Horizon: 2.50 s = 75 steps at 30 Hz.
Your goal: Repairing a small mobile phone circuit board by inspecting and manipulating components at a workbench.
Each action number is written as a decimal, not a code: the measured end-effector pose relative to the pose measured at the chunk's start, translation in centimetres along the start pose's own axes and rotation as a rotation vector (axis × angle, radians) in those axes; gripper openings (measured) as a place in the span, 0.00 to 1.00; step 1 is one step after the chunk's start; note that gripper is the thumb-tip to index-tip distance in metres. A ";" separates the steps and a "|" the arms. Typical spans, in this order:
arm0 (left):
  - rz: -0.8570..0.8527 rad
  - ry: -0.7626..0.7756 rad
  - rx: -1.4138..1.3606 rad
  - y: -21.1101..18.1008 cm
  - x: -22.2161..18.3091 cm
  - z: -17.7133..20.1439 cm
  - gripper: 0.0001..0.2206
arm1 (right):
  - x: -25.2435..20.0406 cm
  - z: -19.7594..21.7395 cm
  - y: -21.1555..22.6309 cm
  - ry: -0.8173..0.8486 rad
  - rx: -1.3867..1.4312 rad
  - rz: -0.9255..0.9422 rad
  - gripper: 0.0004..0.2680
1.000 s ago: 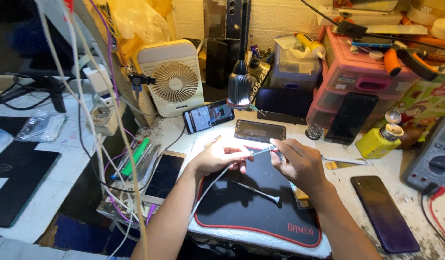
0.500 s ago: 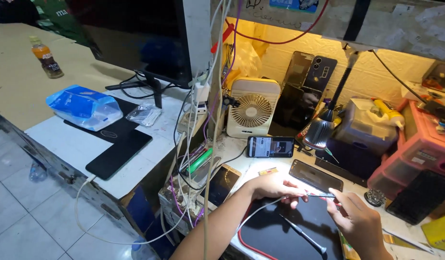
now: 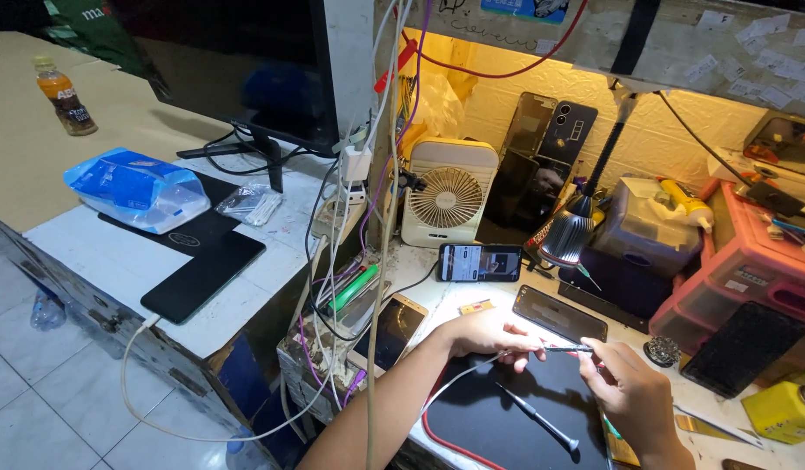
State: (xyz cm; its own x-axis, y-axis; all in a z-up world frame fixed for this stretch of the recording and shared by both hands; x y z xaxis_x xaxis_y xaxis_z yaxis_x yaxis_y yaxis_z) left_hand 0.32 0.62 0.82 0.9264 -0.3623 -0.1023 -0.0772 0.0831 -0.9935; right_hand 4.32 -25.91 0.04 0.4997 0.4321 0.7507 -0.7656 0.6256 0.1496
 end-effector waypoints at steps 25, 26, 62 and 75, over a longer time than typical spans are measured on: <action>-0.024 0.015 -0.012 0.3 0.3 0.1 0.11 | 0.2 0.2 0.6 0.021 0.025 -0.043 0.06; -0.024 0.018 -0.011 0.3 0.3 0.0 0.11 | 0.1 0.2 0.5 0.020 0.023 -0.045 0.06; -0.001 0.006 -0.023 0.3 0.3 0.0 0.11 | 0.0 0.2 0.4 0.039 0.025 -0.048 0.05; 0.001 0.014 -0.027 0.0 0.2 0.0 0.12 | 0.3 0.6 0.8 0.015 0.019 -0.017 0.06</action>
State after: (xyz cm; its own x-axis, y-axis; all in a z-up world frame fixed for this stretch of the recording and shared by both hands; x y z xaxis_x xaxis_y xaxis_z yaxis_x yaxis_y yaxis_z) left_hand 0.45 0.53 0.75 0.9212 -0.3749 -0.1038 -0.0881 0.0587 -0.9944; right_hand 3.63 -25.65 0.75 0.5187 0.4315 0.7381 -0.7644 0.6207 0.1743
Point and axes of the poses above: each hand's wrist, its own x-axis towards the middle knuckle, its own z-axis out of the back of the hand, y = z × x, the point moved 1 cm from there along x, towards the middle knuckle, and after that the axes turned 10 degrees about -y, right-handed, at the moved point
